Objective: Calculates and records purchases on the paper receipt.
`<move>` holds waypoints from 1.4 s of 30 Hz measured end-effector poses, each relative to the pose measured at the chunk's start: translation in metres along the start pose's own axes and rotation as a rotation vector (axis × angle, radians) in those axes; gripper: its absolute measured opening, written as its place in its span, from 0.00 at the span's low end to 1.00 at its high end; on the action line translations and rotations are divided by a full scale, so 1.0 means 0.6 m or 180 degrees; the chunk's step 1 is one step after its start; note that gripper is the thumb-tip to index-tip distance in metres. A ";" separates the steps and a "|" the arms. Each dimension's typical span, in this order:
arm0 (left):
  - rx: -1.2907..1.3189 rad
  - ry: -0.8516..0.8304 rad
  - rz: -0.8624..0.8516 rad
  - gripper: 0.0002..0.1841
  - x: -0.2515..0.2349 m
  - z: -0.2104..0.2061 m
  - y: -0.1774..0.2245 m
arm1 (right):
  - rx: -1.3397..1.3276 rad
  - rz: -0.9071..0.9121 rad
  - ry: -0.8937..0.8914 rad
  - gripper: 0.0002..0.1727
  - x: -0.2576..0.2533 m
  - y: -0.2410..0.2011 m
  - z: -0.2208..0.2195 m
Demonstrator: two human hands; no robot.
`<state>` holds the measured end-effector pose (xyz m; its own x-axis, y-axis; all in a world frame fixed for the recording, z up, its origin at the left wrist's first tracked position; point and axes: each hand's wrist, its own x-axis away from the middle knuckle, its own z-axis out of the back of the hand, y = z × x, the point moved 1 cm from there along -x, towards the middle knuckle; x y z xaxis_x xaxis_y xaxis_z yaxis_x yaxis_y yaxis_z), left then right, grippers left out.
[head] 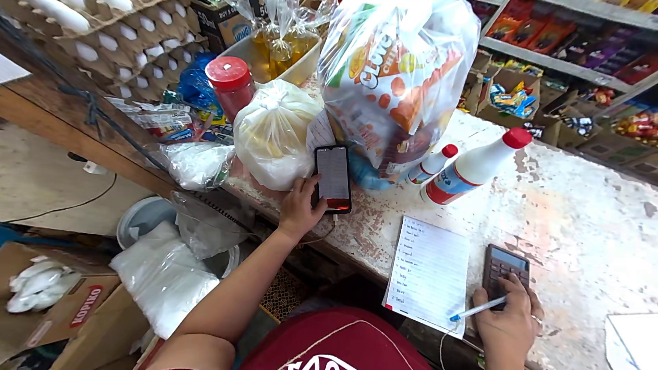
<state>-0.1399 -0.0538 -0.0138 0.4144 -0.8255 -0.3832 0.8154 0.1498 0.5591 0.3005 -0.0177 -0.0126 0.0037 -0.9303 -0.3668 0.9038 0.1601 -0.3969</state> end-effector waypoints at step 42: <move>0.0426 -0.0574 -0.2002 0.19 0.086 -0.023 0.131 | -0.0056 -0.0235 -0.0234 0.26 0.002 0.002 0.005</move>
<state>-0.0490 -0.0772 0.0004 -0.2074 -0.8133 -0.5436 0.8177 -0.4491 0.3600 0.3028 -0.0196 -0.0106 -0.0306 -0.9614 -0.2734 0.8952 0.0953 -0.4354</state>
